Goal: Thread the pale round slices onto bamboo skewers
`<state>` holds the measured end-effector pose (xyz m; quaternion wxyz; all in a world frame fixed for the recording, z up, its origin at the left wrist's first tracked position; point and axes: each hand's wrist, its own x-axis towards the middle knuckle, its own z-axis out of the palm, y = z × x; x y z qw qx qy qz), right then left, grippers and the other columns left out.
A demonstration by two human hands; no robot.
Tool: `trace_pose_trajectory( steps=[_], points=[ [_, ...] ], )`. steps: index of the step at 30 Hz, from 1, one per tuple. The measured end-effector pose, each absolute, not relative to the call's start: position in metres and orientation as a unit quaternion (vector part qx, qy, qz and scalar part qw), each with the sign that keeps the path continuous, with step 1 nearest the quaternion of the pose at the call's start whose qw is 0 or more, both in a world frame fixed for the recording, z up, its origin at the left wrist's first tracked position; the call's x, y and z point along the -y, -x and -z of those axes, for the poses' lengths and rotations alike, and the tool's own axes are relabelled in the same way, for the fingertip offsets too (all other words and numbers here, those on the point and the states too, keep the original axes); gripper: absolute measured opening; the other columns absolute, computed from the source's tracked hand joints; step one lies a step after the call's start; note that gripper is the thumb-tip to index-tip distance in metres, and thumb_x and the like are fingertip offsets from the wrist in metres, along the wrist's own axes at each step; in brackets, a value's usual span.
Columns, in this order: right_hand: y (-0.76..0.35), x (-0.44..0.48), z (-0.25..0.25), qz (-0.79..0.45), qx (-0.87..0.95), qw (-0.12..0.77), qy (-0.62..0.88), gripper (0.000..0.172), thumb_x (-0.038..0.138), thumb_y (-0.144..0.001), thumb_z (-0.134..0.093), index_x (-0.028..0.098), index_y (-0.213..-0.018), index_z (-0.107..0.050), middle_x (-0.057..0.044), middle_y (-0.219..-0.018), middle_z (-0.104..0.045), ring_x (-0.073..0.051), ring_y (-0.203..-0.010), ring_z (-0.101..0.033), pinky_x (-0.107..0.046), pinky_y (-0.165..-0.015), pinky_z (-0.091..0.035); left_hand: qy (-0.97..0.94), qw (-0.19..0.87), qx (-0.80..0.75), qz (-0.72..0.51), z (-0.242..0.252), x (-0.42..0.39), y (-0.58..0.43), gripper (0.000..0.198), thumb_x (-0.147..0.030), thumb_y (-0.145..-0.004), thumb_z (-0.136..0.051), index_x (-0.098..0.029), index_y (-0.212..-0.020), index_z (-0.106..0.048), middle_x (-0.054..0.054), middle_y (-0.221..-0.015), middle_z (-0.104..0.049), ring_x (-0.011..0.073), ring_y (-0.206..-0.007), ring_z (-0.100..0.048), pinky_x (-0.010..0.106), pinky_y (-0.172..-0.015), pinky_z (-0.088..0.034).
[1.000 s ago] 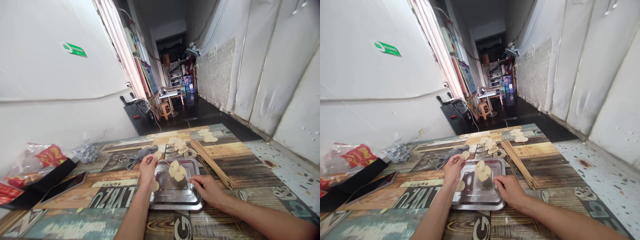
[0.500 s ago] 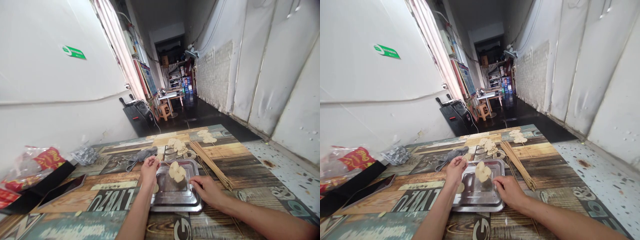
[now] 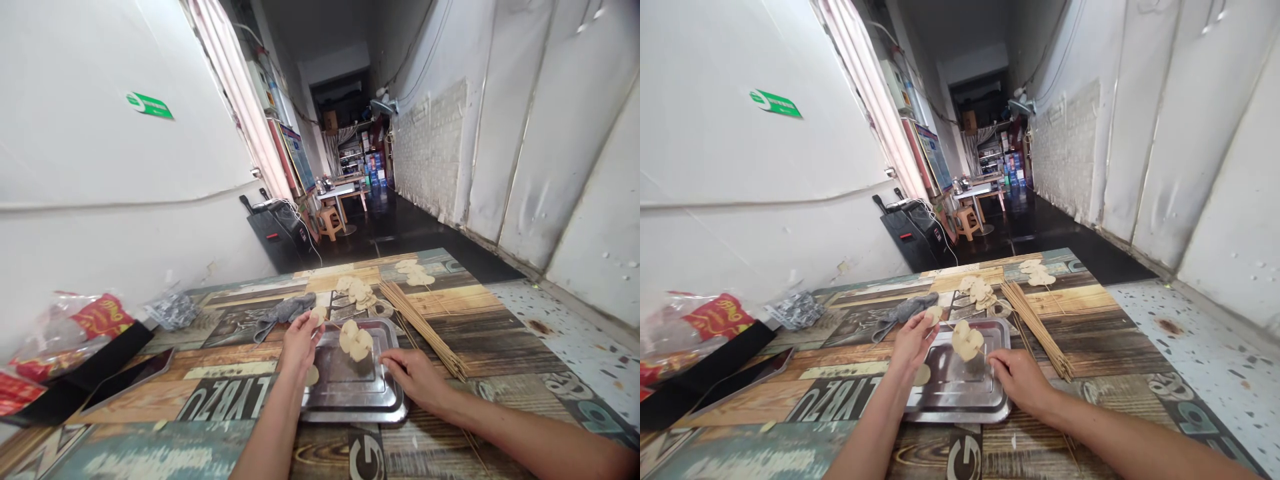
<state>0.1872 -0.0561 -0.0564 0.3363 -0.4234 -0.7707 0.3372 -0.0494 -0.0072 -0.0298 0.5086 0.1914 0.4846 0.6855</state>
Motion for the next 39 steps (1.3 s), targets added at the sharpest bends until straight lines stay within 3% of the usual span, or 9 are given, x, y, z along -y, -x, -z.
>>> trace_pose_trajectory(
  steps=[10,18,26,39],
  points=[
    [-0.189,0.056,0.053,-0.363,0.769,0.337,0.403,0.032,0.032,-0.088,-0.040,0.015,-0.087,-0.068,-0.005,-0.080,-0.069,-0.019,-0.075,-0.062,-0.026,-0.069,-0.043,-0.114,0.542,-0.466,-0.690,0.025,0.004,0.056,0.010,-0.001,-0.079,-0.054,-0.010,-0.080,-0.057,0.005,-0.071,-0.064,0.0075,-0.057,-0.059,0.018,-0.054,-0.050],
    [-0.188,0.052,0.049,-0.385,0.765,0.334,0.395,0.036,0.033,-0.088,-0.038,0.013,-0.085,-0.068,-0.003,-0.066,-0.063,-0.015,-0.061,-0.054,-0.023,-0.057,-0.038,-0.049,0.608,-0.453,-0.650,0.022,0.004,0.061,0.008,-0.003,-0.082,-0.052,-0.008,-0.080,-0.058,0.007,-0.073,-0.063,0.0079,-0.058,-0.058,0.015,-0.051,-0.049],
    [-0.190,0.048,0.051,-0.389,0.763,0.331,0.395,0.032,0.030,-0.087,-0.040,0.014,-0.086,-0.068,-0.005,-0.080,-0.069,-0.018,-0.074,-0.060,-0.025,-0.067,-0.042,-0.047,0.639,-0.446,-0.625,0.025,0.004,0.058,0.011,-0.003,-0.081,-0.053,-0.010,-0.082,-0.062,0.007,-0.076,-0.064,0.0082,-0.062,-0.059,0.016,-0.055,-0.050],
    [-0.189,0.051,0.052,-0.373,0.765,0.328,0.410,0.030,0.029,-0.087,-0.042,0.016,-0.088,-0.069,-0.004,-0.080,-0.070,-0.018,-0.075,-0.062,-0.026,-0.069,-0.042,-0.148,0.538,-0.485,-0.673,0.030,0.006,0.050,0.011,0.001,-0.076,-0.057,-0.009,-0.072,-0.059,0.005,-0.069,-0.063,0.0073,-0.056,-0.058,0.017,-0.054,-0.048]
  ],
)
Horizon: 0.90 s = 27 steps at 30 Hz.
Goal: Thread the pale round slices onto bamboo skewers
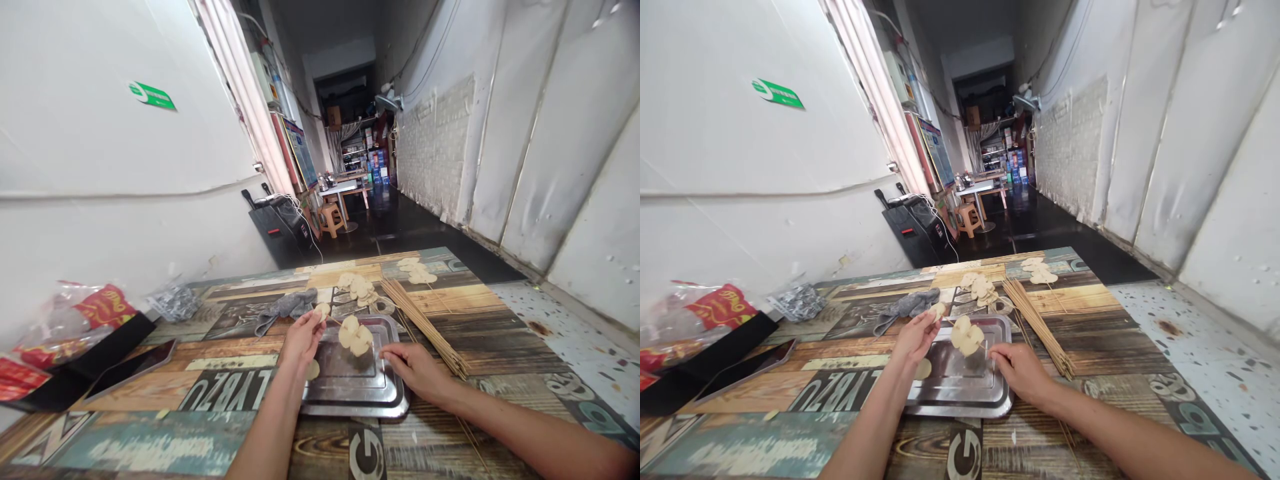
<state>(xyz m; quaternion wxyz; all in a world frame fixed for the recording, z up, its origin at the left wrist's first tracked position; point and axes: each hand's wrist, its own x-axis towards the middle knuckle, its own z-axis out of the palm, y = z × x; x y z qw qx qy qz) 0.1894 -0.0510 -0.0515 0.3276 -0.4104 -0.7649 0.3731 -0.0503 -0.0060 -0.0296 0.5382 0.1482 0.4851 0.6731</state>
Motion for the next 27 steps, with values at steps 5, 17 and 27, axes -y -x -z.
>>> trace_pose_trajectory(
  steps=[5,17,27],
  points=[
    [-0.188,0.052,0.053,-0.363,0.767,0.330,0.414,0.031,0.030,-0.087,-0.041,0.016,-0.086,-0.069,-0.004,-0.078,-0.070,-0.018,-0.072,-0.061,-0.026,-0.067,-0.042,-0.183,0.516,-0.489,-0.679,0.032,0.007,0.045,0.010,-0.003,-0.068,-0.069,-0.009,-0.070,-0.060,0.004,-0.067,-0.063,0.0068,-0.056,-0.057,0.017,-0.055,-0.047],
    [-0.184,0.052,0.052,-0.343,0.758,0.344,0.434,0.031,0.032,-0.088,-0.040,0.017,-0.085,-0.067,-0.004,-0.076,-0.068,-0.018,-0.071,-0.060,-0.026,-0.066,-0.041,-0.228,0.550,-0.459,-0.660,0.038,0.015,0.026,0.023,-0.015,-0.055,-0.080,-0.009,-0.069,-0.062,0.003,-0.068,-0.063,0.0071,-0.059,-0.056,0.017,-0.056,-0.047],
    [-0.184,0.049,0.053,-0.341,0.758,0.345,0.435,0.033,0.032,-0.089,-0.039,0.015,-0.087,-0.067,-0.005,-0.077,-0.068,-0.017,-0.072,-0.060,-0.026,-0.067,-0.042,-0.220,0.579,-0.478,-0.622,0.040,0.017,0.022,0.022,-0.018,-0.063,-0.076,-0.011,-0.079,-0.061,0.002,-0.072,-0.062,0.0058,-0.054,-0.054,0.015,-0.045,-0.040]
  ],
)
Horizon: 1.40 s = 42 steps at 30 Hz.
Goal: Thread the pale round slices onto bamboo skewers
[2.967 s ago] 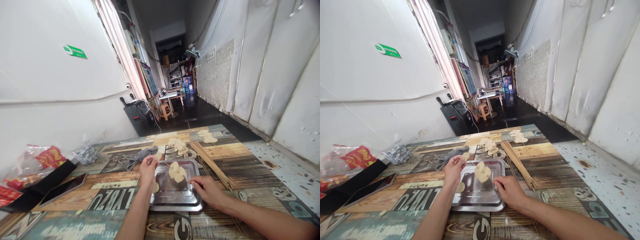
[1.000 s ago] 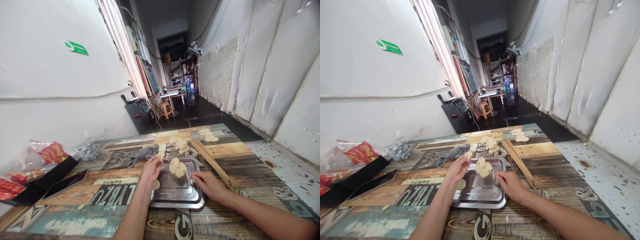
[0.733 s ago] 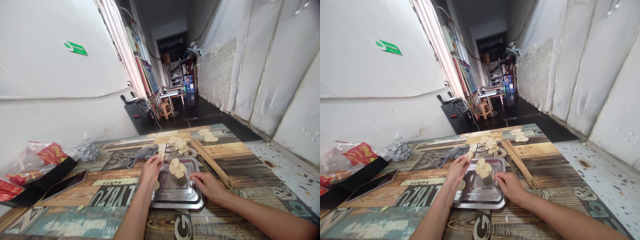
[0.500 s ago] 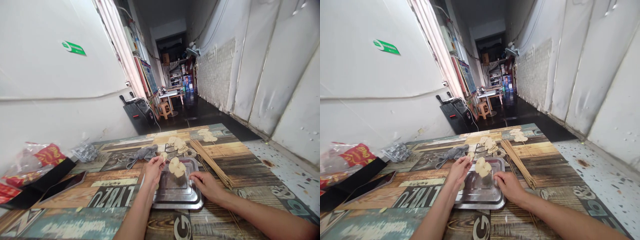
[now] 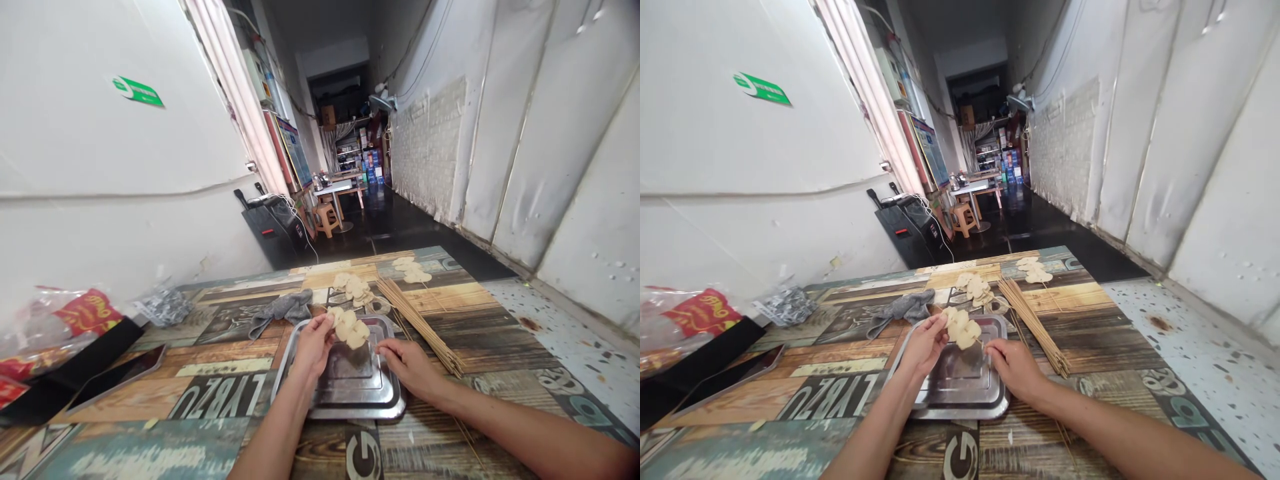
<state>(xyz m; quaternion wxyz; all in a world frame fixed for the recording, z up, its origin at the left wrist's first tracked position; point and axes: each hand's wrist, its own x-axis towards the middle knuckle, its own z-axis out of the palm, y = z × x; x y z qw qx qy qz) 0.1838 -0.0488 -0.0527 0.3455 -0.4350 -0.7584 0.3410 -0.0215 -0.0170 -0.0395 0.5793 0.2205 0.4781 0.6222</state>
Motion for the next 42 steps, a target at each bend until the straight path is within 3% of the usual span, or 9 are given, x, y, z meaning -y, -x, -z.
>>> trace_pose_trajectory(
  steps=[3,8,11,14,19,25,33,39,42],
  points=[
    [-0.183,0.048,0.051,-0.337,0.759,0.345,0.437,0.033,0.032,-0.089,-0.039,0.016,-0.085,-0.067,-0.004,-0.075,-0.067,-0.017,-0.070,-0.060,-0.026,-0.065,-0.041,-0.232,0.614,-0.469,-0.591,0.036,0.018,0.021,0.024,-0.021,-0.068,-0.073,-0.013,-0.088,-0.062,0.003,-0.076,-0.062,0.0064,-0.055,-0.054,0.015,-0.044,-0.040],
    [-0.185,0.049,0.050,-0.346,0.753,0.359,0.430,0.032,0.032,-0.089,-0.038,0.015,-0.086,-0.066,-0.005,-0.078,-0.068,-0.018,-0.073,-0.061,-0.026,-0.067,-0.043,-0.242,0.643,-0.454,-0.568,0.027,0.016,0.032,0.029,-0.016,-0.063,-0.075,-0.013,-0.088,-0.062,0.002,-0.074,-0.060,0.0051,-0.054,-0.051,0.012,-0.039,-0.029],
    [-0.187,0.049,0.049,-0.351,0.748,0.361,0.432,0.033,0.032,-0.089,-0.038,0.015,-0.087,-0.065,-0.005,-0.077,-0.068,-0.018,-0.072,-0.061,-0.027,-0.067,-0.044,-0.321,0.536,-0.563,-0.541,0.016,0.017,0.057,0.032,-0.025,-0.065,-0.073,-0.014,-0.093,-0.063,0.006,-0.082,-0.064,0.0108,-0.063,-0.057,0.016,-0.044,-0.033],
    [-0.188,0.049,0.049,-0.350,0.748,0.362,0.432,0.032,0.032,-0.088,-0.038,0.016,-0.087,-0.065,-0.005,-0.077,-0.068,-0.018,-0.071,-0.060,-0.027,-0.067,-0.044,-0.507,0.286,-0.680,-0.445,0.005,0.026,0.087,0.024,-0.027,-0.061,-0.072,-0.016,-0.082,-0.067,0.004,-0.074,-0.064,0.0132,-0.065,-0.056,0.020,-0.055,-0.038],
    [-0.190,0.046,0.049,-0.359,0.744,0.364,0.430,0.033,0.034,-0.088,-0.037,0.015,-0.086,-0.064,-0.005,-0.079,-0.068,-0.019,-0.074,-0.061,-0.029,-0.068,-0.044,-0.644,0.270,-0.702,-0.142,0.000,0.044,0.108,0.031,-0.020,-0.050,-0.074,-0.020,-0.081,-0.069,0.002,-0.069,-0.063,0.0170,-0.065,-0.056,0.023,-0.058,-0.035],
    [-0.192,0.042,0.053,-0.364,0.738,0.372,0.430,0.035,0.039,-0.088,-0.038,0.016,-0.085,-0.063,-0.006,-0.080,-0.068,-0.020,-0.074,-0.061,-0.030,-0.068,-0.045,-0.632,0.287,-0.694,-0.188,0.002,0.051,0.107,0.042,-0.006,-0.042,-0.069,-0.025,-0.079,-0.070,0.001,-0.072,-0.064,0.0145,-0.060,-0.051,0.022,-0.058,-0.034],
    [-0.195,0.036,0.066,-0.376,0.728,0.366,0.442,0.042,0.050,-0.085,-0.042,0.015,-0.089,-0.064,-0.010,-0.082,-0.068,-0.024,-0.076,-0.061,-0.032,-0.069,-0.047,-0.675,0.214,-0.676,-0.203,0.018,0.057,0.095,0.028,0.001,-0.037,-0.072,-0.021,-0.052,-0.062,0.001,-0.063,-0.056,0.0152,-0.058,-0.049,0.023,-0.057,-0.035],
    [-0.195,0.038,0.065,-0.386,0.732,0.347,0.440,0.046,0.052,-0.085,-0.040,0.014,-0.094,-0.064,-0.010,-0.085,-0.068,-0.024,-0.078,-0.060,-0.032,-0.070,-0.046,-0.659,0.223,-0.704,-0.144,0.009,0.061,0.097,0.039,-0.009,-0.041,-0.076,-0.023,-0.076,-0.068,0.000,-0.069,-0.059,0.0148,-0.059,-0.050,0.022,-0.054,-0.032],
    [-0.194,0.042,0.061,-0.388,0.736,0.338,0.440,0.047,0.052,-0.085,-0.039,0.013,-0.093,-0.064,-0.010,-0.085,-0.068,-0.024,-0.077,-0.060,-0.032,-0.070,-0.046,-0.658,0.250,-0.702,-0.108,0.009,0.059,0.105,0.028,-0.014,-0.046,-0.074,-0.021,-0.073,-0.068,0.000,-0.068,-0.060,0.0147,-0.060,-0.051,0.022,-0.053,-0.031]
  ],
)
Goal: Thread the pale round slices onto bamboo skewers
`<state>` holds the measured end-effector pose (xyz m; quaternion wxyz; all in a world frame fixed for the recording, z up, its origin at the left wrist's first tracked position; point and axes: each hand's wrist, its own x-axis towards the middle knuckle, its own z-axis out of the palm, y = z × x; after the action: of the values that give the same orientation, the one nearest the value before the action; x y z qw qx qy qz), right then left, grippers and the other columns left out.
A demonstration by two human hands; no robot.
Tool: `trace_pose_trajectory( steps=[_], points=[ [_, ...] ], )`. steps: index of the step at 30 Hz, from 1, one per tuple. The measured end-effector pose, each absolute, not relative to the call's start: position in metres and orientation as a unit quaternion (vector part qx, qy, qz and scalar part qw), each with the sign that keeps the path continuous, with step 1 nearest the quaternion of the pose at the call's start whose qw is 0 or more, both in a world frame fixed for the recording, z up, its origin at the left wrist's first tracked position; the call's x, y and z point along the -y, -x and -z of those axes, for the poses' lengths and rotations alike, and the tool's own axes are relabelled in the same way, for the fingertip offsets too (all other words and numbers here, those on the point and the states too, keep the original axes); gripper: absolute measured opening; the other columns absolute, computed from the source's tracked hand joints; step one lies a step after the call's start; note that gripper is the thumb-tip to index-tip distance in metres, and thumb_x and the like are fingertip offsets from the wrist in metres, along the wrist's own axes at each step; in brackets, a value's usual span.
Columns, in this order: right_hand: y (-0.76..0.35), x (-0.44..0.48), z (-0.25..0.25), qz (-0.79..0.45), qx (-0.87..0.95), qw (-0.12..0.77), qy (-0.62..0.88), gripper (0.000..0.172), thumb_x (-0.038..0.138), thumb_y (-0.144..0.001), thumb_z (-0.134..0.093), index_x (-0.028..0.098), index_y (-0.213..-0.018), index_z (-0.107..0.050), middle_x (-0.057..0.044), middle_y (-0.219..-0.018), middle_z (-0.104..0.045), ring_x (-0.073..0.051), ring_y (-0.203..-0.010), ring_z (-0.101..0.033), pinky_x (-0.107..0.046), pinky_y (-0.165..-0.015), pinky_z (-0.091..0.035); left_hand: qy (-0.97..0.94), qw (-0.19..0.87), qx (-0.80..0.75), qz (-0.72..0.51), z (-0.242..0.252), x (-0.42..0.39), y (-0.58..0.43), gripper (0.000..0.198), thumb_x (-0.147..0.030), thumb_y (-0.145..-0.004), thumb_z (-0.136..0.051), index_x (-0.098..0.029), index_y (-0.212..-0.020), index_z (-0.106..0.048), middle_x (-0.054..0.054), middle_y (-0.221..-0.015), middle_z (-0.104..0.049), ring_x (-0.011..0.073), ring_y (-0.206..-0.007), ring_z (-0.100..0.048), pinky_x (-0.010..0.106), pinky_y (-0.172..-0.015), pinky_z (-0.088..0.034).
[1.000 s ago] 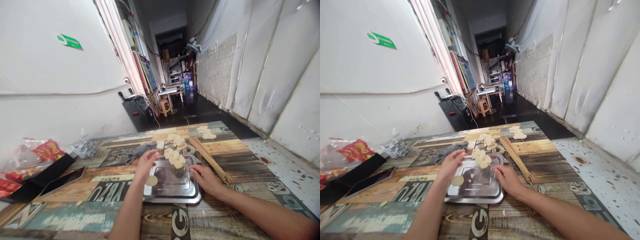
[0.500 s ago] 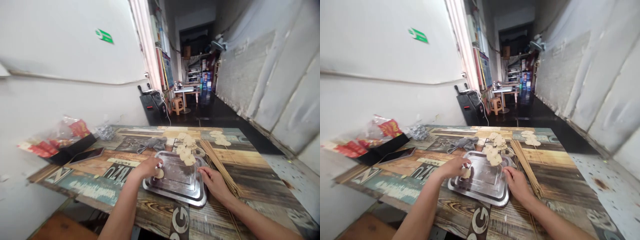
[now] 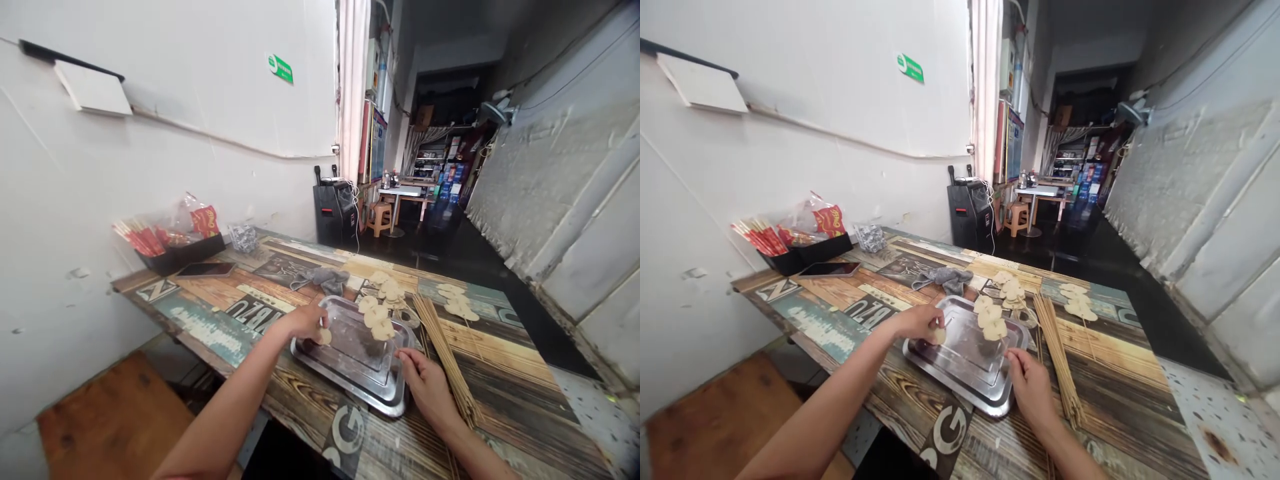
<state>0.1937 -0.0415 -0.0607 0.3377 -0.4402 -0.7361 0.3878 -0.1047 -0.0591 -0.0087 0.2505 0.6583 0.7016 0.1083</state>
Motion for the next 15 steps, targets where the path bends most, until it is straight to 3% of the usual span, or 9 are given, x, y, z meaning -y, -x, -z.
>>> trace_pose_trajectory(
  steps=[3,8,15],
  points=[
    [-0.194,0.043,0.058,-0.387,0.735,0.340,0.440,0.048,0.054,-0.084,-0.040,0.013,-0.092,-0.065,-0.010,-0.084,-0.068,-0.023,-0.075,-0.060,-0.031,-0.069,-0.046,-0.665,0.282,-0.683,-0.106,0.010,0.057,0.111,0.018,-0.011,-0.052,-0.068,-0.020,-0.067,-0.067,0.000,-0.069,-0.063,0.0142,-0.064,-0.055,0.020,-0.055,-0.033],
    [-0.196,0.040,0.062,-0.380,0.736,0.344,0.443,0.050,0.055,-0.083,-0.042,0.012,-0.092,-0.066,-0.010,-0.083,-0.067,-0.023,-0.075,-0.060,-0.029,-0.070,-0.047,-0.676,0.259,-0.684,-0.084,0.006,0.060,0.109,0.033,-0.012,-0.051,-0.069,-0.021,-0.083,-0.068,-0.001,-0.074,-0.064,0.0123,-0.062,-0.054,0.020,-0.054,-0.032],
    [-0.197,0.036,0.068,-0.383,0.731,0.352,0.442,0.051,0.056,-0.081,-0.045,0.011,-0.093,-0.067,-0.010,-0.080,-0.067,-0.022,-0.075,-0.061,-0.028,-0.069,-0.049,-0.677,0.258,-0.689,-0.013,0.001,0.057,0.105,0.026,-0.014,-0.055,-0.068,-0.018,-0.080,-0.067,0.000,-0.078,-0.066,0.0117,-0.068,-0.056,0.019,-0.055,-0.034]
  ],
)
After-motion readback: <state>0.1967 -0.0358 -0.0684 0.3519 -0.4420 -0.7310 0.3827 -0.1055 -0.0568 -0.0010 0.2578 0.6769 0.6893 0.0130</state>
